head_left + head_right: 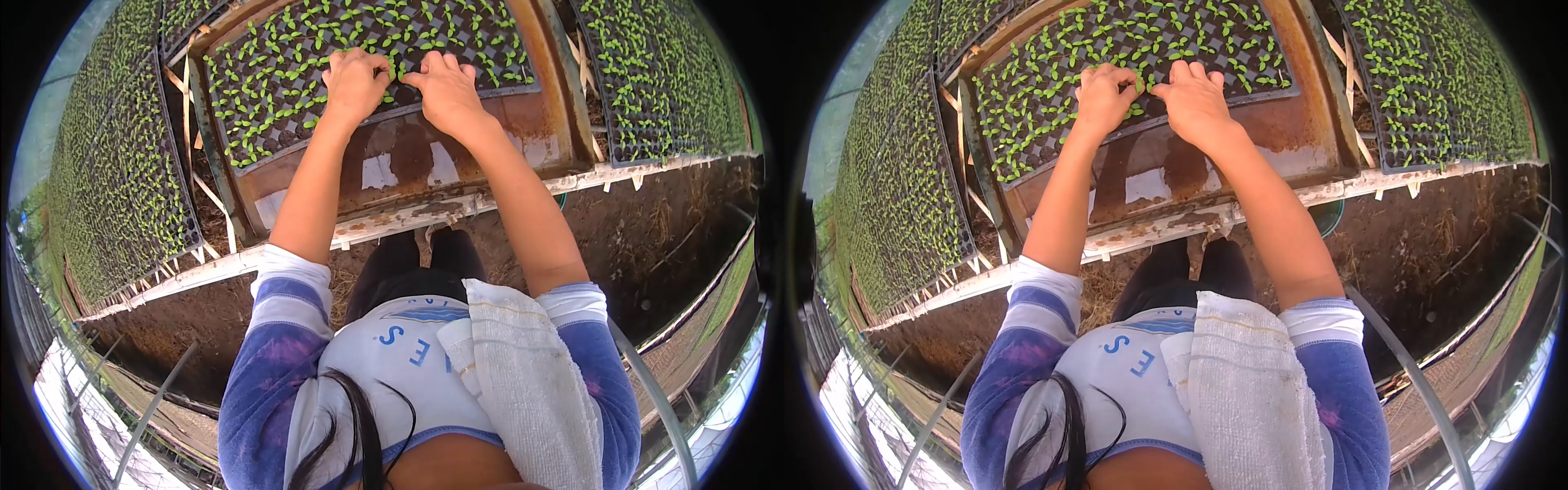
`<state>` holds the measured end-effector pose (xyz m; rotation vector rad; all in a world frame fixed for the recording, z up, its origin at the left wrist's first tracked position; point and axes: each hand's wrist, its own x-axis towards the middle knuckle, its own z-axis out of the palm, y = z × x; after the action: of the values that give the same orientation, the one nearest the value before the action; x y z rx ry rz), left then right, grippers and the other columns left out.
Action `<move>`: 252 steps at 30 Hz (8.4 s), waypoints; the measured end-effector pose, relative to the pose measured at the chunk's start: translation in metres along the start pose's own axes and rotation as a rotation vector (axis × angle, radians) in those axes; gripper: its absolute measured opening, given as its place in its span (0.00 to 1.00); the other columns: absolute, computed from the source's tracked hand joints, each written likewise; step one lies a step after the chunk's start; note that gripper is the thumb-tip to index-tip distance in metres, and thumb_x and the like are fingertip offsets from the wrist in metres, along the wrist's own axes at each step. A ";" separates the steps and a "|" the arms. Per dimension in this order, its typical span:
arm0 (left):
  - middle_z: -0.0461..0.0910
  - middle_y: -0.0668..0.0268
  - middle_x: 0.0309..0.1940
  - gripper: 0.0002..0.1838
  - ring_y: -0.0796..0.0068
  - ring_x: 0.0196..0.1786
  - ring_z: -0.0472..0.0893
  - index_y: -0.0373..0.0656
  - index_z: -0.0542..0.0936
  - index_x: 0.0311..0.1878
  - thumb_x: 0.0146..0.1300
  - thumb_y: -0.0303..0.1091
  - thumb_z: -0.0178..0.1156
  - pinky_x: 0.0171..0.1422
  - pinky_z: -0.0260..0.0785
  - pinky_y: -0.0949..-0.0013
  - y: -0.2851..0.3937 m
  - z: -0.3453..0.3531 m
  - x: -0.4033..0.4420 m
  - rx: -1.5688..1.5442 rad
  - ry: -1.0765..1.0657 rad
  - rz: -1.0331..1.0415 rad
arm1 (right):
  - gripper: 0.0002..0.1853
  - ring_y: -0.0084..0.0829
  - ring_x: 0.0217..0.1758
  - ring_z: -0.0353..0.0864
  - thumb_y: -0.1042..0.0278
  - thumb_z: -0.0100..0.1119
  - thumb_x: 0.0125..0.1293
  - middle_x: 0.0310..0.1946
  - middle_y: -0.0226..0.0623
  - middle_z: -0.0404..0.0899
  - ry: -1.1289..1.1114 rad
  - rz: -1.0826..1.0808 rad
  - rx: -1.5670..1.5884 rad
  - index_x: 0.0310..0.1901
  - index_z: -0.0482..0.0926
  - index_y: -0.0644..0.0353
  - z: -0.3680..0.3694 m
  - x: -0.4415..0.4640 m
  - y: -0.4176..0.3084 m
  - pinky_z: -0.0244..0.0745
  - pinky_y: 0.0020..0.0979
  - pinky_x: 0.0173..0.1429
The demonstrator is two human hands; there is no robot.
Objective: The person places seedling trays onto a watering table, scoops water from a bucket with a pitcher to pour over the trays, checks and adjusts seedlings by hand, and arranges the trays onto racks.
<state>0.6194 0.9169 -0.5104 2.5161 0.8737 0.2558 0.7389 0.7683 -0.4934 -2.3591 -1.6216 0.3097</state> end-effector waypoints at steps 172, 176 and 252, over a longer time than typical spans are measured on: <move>0.81 0.71 0.46 0.11 0.53 0.60 0.70 0.56 0.89 0.43 0.58 0.44 0.72 0.65 0.61 0.49 0.021 0.004 0.034 0.046 -0.097 0.103 | 0.21 0.34 0.61 0.70 0.78 0.55 0.63 0.51 0.32 0.73 0.006 0.066 0.006 0.53 0.89 0.45 -0.021 0.014 0.034 0.60 0.42 0.61; 0.81 0.70 0.47 0.11 0.53 0.62 0.70 0.57 0.90 0.44 0.57 0.44 0.72 0.64 0.62 0.47 0.025 0.006 0.031 0.081 -0.120 0.088 | 0.24 0.35 0.59 0.70 0.83 0.54 0.61 0.50 0.32 0.72 0.048 0.041 0.021 0.53 0.88 0.46 -0.018 0.013 0.034 0.60 0.41 0.61; 0.82 0.36 0.53 0.24 0.41 0.60 0.81 0.31 0.80 0.59 0.60 0.24 0.48 0.63 0.72 0.53 -0.205 -0.137 -0.063 -0.126 0.115 -0.740 | 0.23 0.20 0.37 0.71 0.69 0.44 0.76 0.42 0.22 0.78 -0.020 0.898 0.743 0.71 0.72 0.50 -0.063 0.060 0.204 0.65 0.27 0.44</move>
<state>0.4167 1.0692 -0.4903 1.9129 1.6911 0.1982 0.9599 0.7485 -0.5032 -2.2555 -0.2228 0.9036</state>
